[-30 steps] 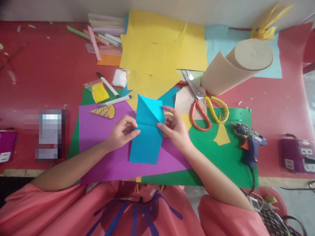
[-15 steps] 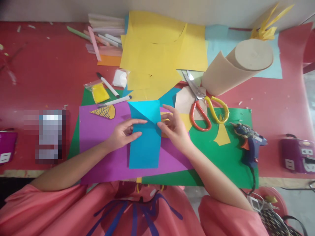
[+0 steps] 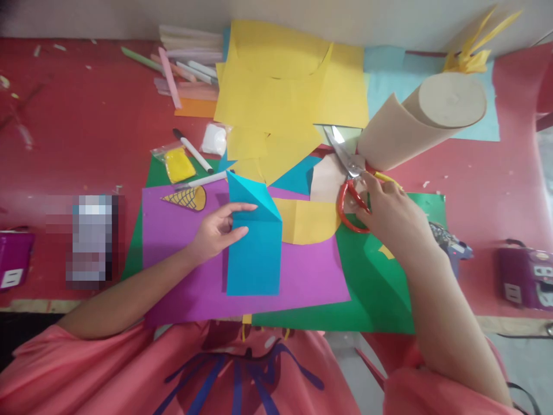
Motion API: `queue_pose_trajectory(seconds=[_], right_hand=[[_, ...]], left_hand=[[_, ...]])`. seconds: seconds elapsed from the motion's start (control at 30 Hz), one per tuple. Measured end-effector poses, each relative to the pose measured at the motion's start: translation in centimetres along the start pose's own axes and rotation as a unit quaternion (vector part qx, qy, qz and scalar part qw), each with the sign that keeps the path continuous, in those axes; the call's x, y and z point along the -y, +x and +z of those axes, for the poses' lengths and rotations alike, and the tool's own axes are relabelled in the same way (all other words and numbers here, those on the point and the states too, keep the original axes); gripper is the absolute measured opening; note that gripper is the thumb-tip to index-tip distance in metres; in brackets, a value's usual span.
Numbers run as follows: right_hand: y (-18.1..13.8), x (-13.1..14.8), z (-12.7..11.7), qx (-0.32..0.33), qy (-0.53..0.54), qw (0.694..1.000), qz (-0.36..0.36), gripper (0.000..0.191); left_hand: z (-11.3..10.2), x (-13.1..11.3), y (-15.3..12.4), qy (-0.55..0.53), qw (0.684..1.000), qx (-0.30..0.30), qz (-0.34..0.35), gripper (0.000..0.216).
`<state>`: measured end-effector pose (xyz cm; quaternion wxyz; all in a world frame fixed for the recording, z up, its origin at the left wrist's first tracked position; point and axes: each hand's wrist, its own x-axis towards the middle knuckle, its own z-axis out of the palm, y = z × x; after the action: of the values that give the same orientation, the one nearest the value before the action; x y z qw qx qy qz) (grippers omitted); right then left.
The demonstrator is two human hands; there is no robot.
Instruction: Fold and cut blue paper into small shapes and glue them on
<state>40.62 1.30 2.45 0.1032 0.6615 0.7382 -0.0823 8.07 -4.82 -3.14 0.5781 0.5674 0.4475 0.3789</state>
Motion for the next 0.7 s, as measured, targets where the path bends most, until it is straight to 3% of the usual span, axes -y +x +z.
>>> queue_pose_trajectory(seconds=[0.17,0.3,0.47,0.53,0.63,0.7], right_hand=[[1.9,0.9,0.4,-0.004,0.039,0.999,0.02,0.076],[2.2,0.4,-0.2,-0.049,0.045,0.996,0.061,0.061],[-0.9,-0.5,-3.3,-0.101,0.025,0.993,0.061,0.052],[-2.7,-1.0,-4.1,-0.1,0.05,0.994,0.008,0.046],[-5.1,-1.4,-3.9,0.018,0.09,0.989,-0.117,0.049],[-6.0,-1.7,-3.3,0.067,0.056,0.984,-0.157,0.052]], left_hand=[[-0.1,0.2,-0.1,-0.011,1.0,0.004,0.004,0.038],[0.0,-0.1,-0.1,0.0,1.0,0.003,0.02,0.036],[-0.2,-0.2,0.0,0.007,0.999,-0.012,0.039,0.034],[-0.4,-0.3,0.0,0.012,0.999,-0.02,0.045,0.034],[-1.0,-0.5,0.0,0.025,0.997,-0.034,0.067,0.036],[-1.3,-0.7,-0.1,0.039,0.995,-0.045,0.08,0.038]])
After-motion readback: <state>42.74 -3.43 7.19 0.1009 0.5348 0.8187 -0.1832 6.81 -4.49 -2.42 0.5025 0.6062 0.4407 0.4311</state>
